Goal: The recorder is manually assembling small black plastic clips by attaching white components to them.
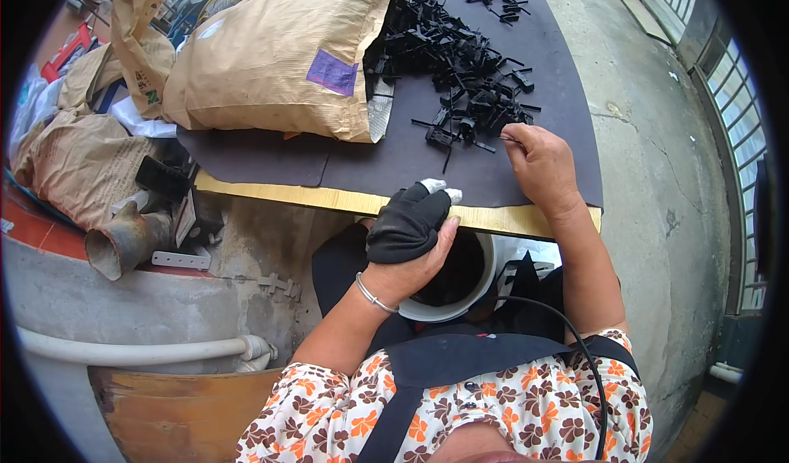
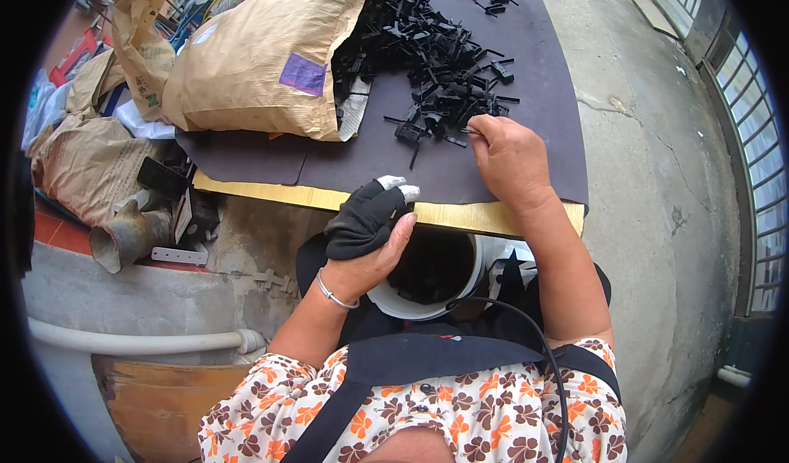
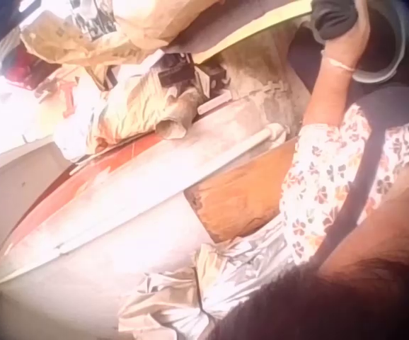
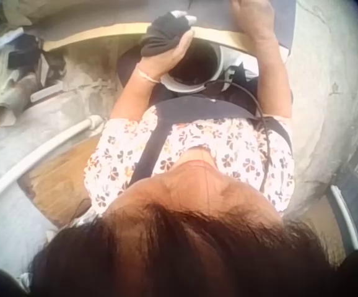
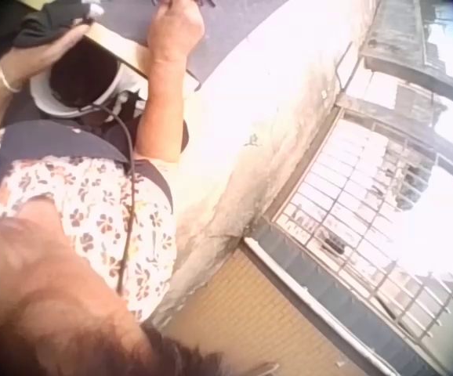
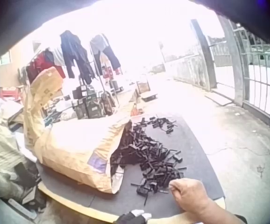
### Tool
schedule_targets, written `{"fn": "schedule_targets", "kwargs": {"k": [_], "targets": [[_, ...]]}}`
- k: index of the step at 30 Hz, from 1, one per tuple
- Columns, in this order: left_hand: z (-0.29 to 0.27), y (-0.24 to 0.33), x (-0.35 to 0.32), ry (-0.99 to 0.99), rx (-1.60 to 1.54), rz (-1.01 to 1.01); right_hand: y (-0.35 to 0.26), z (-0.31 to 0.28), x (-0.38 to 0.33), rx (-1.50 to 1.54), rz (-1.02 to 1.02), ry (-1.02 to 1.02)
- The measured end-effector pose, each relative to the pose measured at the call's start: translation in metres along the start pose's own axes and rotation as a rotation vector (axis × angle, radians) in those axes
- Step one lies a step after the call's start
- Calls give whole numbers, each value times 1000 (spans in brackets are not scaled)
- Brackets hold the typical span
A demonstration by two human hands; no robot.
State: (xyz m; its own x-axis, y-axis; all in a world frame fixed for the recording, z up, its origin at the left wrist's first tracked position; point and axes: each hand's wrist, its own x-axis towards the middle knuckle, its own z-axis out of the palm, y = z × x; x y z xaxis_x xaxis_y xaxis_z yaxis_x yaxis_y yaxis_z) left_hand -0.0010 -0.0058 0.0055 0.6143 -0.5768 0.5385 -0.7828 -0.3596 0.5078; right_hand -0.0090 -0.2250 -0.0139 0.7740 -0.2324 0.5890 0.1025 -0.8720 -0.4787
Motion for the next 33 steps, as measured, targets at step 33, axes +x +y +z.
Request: {"fn": "schedule_targets", "kwargs": {"k": [33], "targets": [[11,6,-6,-96,-538,-335,-55,-14,-39,676,55,-448]]}}
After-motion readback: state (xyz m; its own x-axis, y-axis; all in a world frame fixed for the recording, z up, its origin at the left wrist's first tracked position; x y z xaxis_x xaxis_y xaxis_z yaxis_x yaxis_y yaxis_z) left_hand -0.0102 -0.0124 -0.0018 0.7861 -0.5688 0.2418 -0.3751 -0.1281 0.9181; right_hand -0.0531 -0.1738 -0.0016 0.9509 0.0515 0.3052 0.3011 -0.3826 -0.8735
